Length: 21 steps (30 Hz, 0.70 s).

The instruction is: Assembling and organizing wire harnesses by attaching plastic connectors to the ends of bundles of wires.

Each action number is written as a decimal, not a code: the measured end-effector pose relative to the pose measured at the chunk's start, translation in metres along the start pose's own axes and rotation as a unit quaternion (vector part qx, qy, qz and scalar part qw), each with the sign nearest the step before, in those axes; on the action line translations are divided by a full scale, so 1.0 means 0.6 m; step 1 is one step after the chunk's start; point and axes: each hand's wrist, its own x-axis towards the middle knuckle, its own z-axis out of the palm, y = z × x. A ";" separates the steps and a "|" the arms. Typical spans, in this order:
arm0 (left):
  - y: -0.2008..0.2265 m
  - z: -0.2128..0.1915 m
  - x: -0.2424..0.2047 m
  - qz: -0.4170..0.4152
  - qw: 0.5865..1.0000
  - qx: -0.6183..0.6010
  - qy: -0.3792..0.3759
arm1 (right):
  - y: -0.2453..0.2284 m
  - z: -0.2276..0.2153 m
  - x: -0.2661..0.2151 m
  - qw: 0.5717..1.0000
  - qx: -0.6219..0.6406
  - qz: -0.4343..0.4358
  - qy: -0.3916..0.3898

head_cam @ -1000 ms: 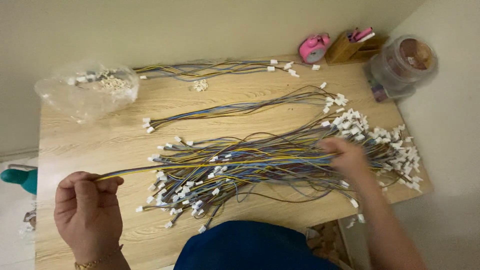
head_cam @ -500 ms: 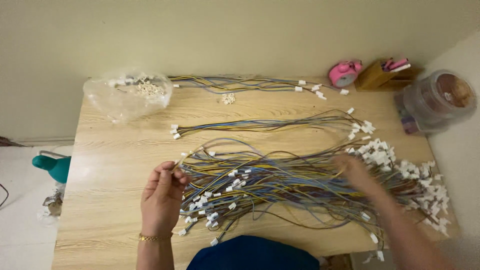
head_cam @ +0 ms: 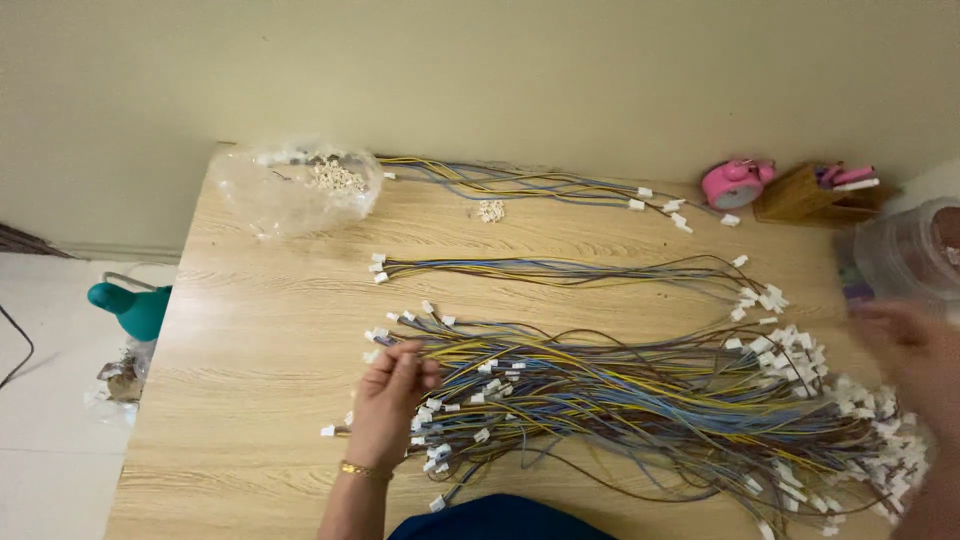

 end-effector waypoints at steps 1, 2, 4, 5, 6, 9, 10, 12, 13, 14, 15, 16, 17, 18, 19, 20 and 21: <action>-0.011 0.001 0.001 -0.002 1.000 -0.002 0.002 | 0.001 0.024 0.018 0.998 -0.047 0.030 -0.019; -0.022 0.002 0.003 -0.025 0.999 0.032 0.002 | -0.004 0.053 0.042 0.993 -0.094 0.057 -0.037; -0.042 0.004 0.005 -0.048 0.997 0.065 0.006 | -0.075 0.091 0.078 0.985 -0.142 0.080 -0.058; -0.052 0.005 0.006 -0.064 0.994 0.088 -0.021 | -0.137 0.094 0.090 0.995 -0.088 -0.002 -0.053; -0.061 0.004 0.002 -0.082 0.989 0.113 -0.048 | -0.198 0.103 0.095 0.995 -0.031 -0.082 -0.048; -0.076 0.013 0.005 -0.146 0.978 0.143 -0.051 | -0.409 0.141 0.170 0.980 0.064 -0.186 -0.028; -0.079 0.012 0.008 -0.147 0.977 0.145 -0.052 | -0.466 0.170 0.205 0.980 0.067 -0.185 -0.028; -0.086 0.011 0.013 -0.132 0.973 0.182 -0.057 | -0.580 0.227 0.275 0.961 0.142 -0.231 0.058; -0.087 0.010 0.015 -0.133 0.972 0.185 -0.058 | -0.597 0.265 0.313 0.961 0.145 -0.229 0.060; -0.086 0.007 0.018 -0.139 0.969 0.201 -0.047 | -0.619 0.302 0.354 0.953 0.143 -0.257 0.075; -0.084 0.004 0.020 -0.146 0.965 0.217 -0.035 | -0.643 0.339 0.394 0.944 0.141 -0.285 0.090; -0.092 -0.008 0.025 -0.144 0.964 0.219 -0.034 | -0.658 0.344 0.396 0.943 0.143 -0.286 0.090; -0.099 -0.021 0.030 -0.148 0.971 0.184 -0.024 | -0.674 0.349 0.398 0.949 0.155 -0.260 0.084; -0.109 -0.034 0.030 -0.152 0.977 0.149 -0.013 | -0.688 0.355 0.398 0.955 0.165 -0.233 0.075; -0.106 -0.039 0.035 -0.152 0.977 0.149 -0.010 | -0.690 0.364 0.412 0.955 0.166 -0.234 0.073; -0.107 -0.041 0.037 -0.167 0.975 0.146 -0.001 | -0.688 0.373 0.423 0.949 0.155 -0.262 0.085; -0.109 -0.044 0.037 -0.182 0.973 0.142 0.009 | -0.685 0.383 0.434 0.942 0.144 -0.289 0.097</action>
